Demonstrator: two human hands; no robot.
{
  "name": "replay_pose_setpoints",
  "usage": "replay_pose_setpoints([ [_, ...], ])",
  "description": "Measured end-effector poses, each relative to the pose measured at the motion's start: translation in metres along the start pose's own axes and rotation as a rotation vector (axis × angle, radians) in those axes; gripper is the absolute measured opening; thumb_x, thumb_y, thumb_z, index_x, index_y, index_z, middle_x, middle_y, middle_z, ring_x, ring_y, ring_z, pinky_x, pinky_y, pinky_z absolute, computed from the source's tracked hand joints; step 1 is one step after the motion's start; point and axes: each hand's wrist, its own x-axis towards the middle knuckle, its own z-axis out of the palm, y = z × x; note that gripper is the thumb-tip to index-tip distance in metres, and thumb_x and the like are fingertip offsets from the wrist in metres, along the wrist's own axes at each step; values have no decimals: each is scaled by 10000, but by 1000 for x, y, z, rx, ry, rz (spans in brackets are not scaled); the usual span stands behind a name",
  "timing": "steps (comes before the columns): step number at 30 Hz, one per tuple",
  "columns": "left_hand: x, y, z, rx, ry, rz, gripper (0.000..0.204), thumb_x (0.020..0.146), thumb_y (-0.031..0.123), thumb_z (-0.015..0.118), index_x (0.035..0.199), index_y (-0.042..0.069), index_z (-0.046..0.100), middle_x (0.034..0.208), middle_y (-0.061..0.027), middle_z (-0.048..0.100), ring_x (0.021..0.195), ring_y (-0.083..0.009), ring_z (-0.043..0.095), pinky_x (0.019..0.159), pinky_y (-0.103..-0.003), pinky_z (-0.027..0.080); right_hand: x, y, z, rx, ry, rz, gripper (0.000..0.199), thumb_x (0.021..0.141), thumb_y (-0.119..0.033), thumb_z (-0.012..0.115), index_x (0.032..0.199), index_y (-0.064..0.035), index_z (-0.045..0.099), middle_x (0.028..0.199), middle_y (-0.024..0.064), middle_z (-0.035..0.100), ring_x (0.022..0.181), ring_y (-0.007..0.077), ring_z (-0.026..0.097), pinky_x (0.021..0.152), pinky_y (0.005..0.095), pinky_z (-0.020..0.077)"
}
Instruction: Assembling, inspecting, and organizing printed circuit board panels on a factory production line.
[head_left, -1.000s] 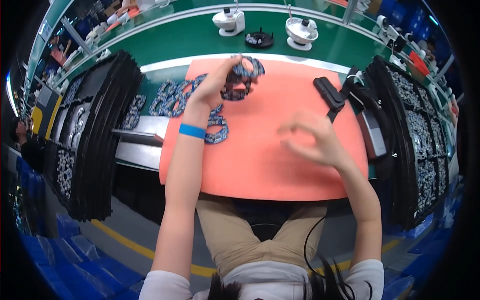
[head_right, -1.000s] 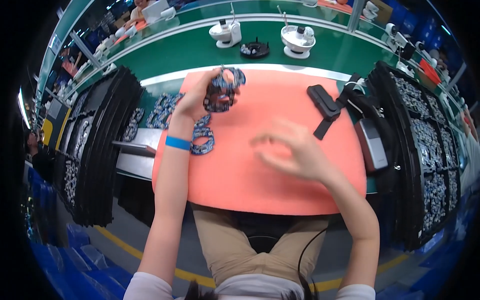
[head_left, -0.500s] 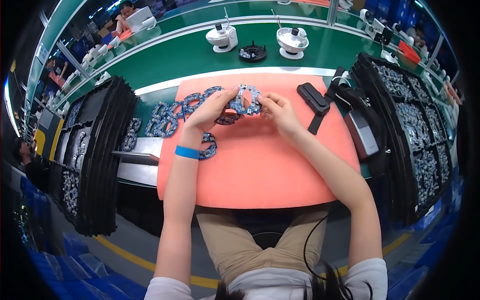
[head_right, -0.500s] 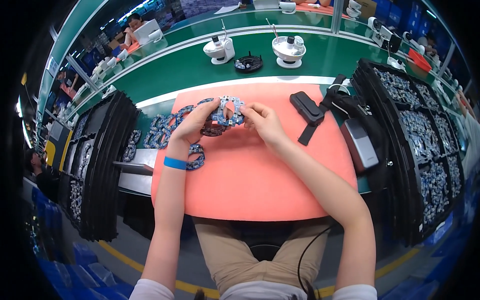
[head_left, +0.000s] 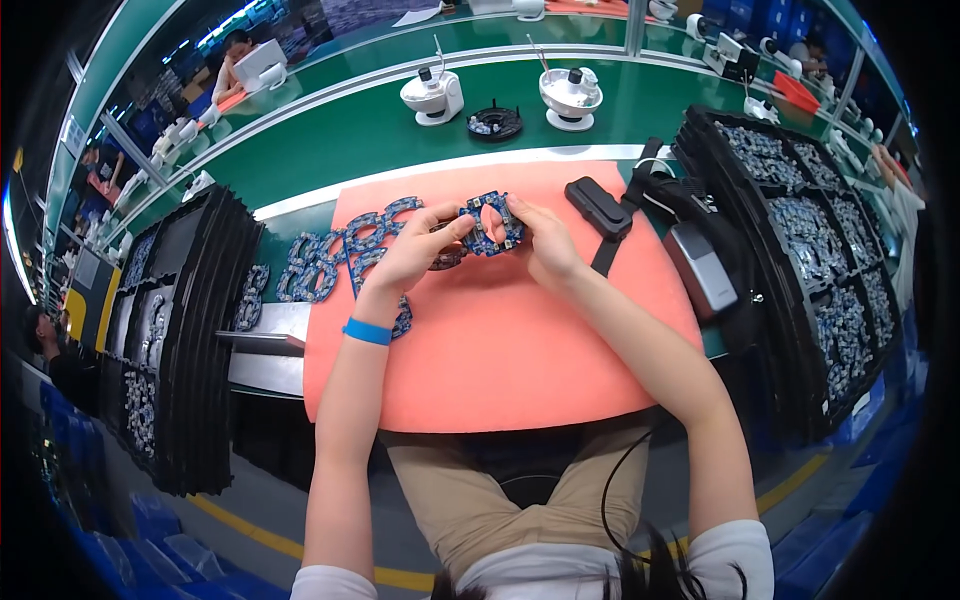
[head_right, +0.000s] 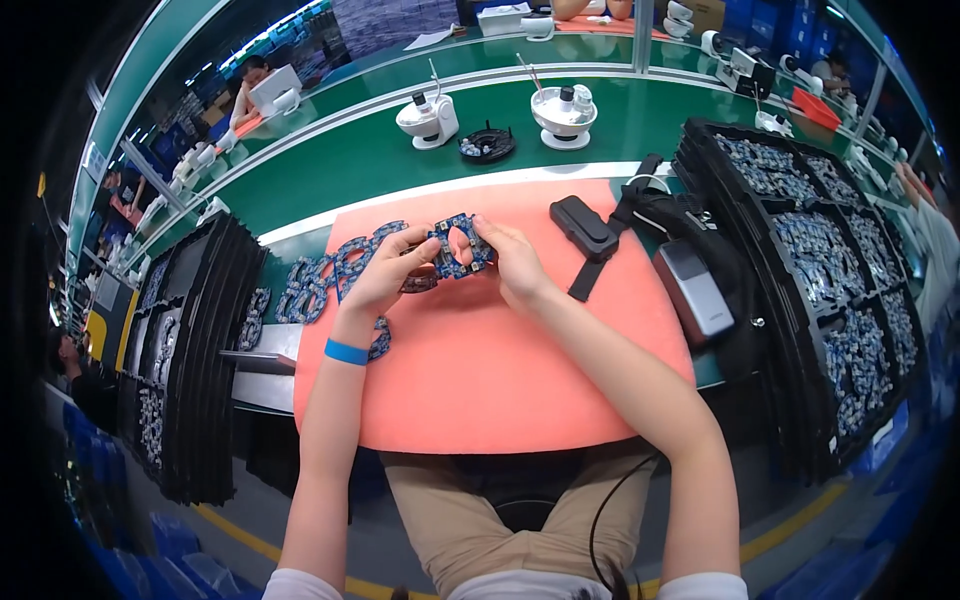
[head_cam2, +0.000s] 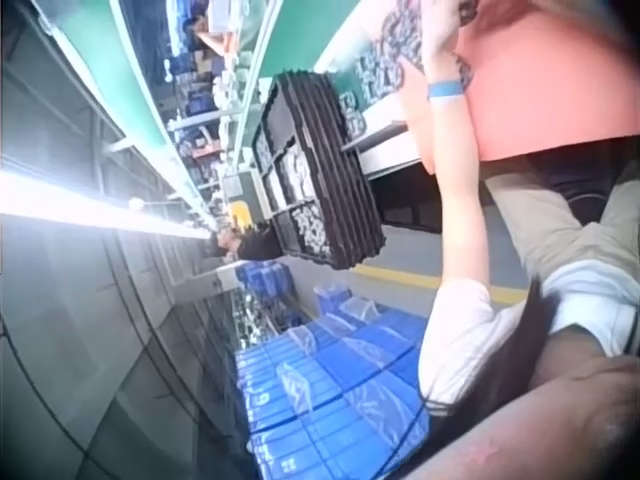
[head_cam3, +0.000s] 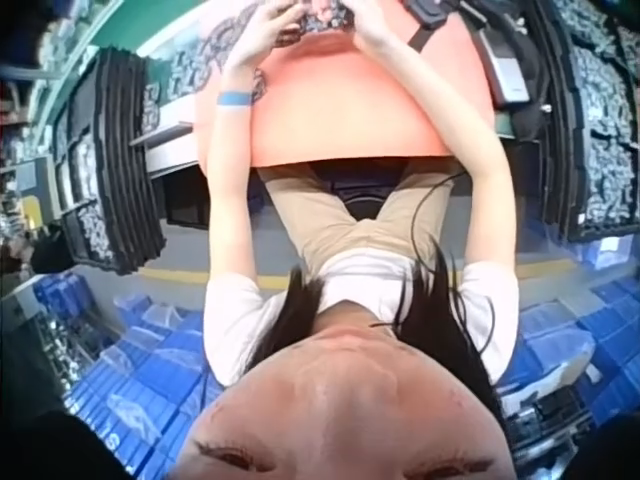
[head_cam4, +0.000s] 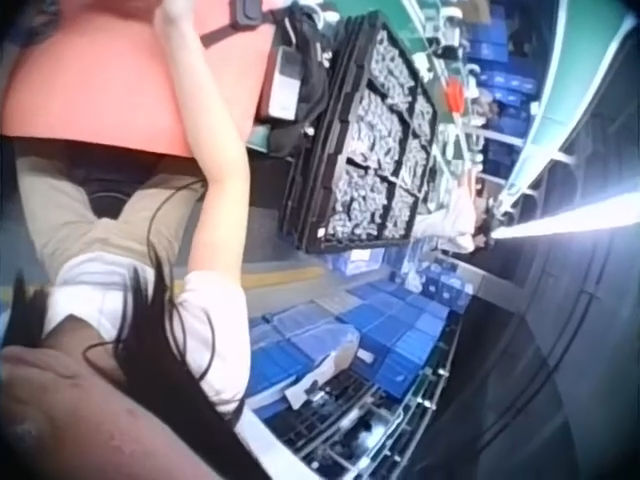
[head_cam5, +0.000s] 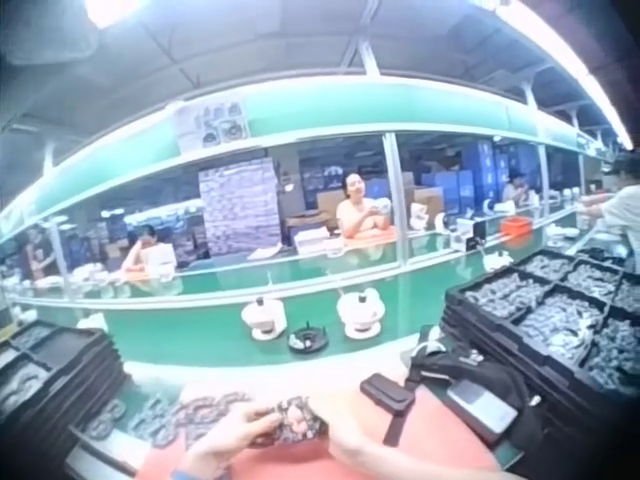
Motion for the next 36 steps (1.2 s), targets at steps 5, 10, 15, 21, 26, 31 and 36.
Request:
replay_pose_setpoints([
  [5,5,1,22,-98,74,-19,207,902,226,527,990,42,566,807,38,562,643,-25,511,530,-156,391,-2,-8,-13,235,-50,203,288,931,-306,433,816,-77,566,654,-12,534,577,79,496,552,224,402],
  [10,9,-11,2,-142,244,64,189,913,211,507,932,33,565,773,-3,581,599,-51,534,452,-179,389,7,4,-1,-139,31,-151,293,916,-341,475,989,-64,541,792,11,535,683,67,503,594,225,424],
  [15,8,-11,6,-192,185,-21,208,911,194,507,950,5,587,799,-22,609,642,-60,563,534,-172,427,6,15,-2,-316,46,-294,267,752,-119,703,910,-51,499,758,-17,522,631,46,493,549,198,422],
  [21,10,-17,-2,-157,186,19,177,916,196,493,962,43,569,842,-27,626,705,-73,591,568,-199,459,4,0,-1,-353,179,-251,290,744,-140,725,894,-53,493,767,-17,529,686,48,519,580,199,420],
  [26,12,-14,2,-197,190,27,152,903,178,517,929,48,592,831,-8,622,718,-57,583,577,-183,440,3,0,-8,-369,119,-349,248,723,-97,719,849,-44,512,754,-11,517,673,53,494,586,207,414],
  [31,17,-14,14,44,142,91,179,892,155,505,989,10,547,853,-50,603,797,-128,586,620,-237,457,6,-13,-24,-448,243,-341,222,690,-81,698,819,-37,522,718,-9,531,637,63,494,577,226,416],
  [36,9,-37,-24,-50,222,67,239,842,54,471,1081,40,459,847,-99,597,722,-143,586,602,-242,467,21,-10,-13,-470,382,-381,201,731,-173,693,824,-50,563,672,-18,534,595,68,487,529,239,400],
])
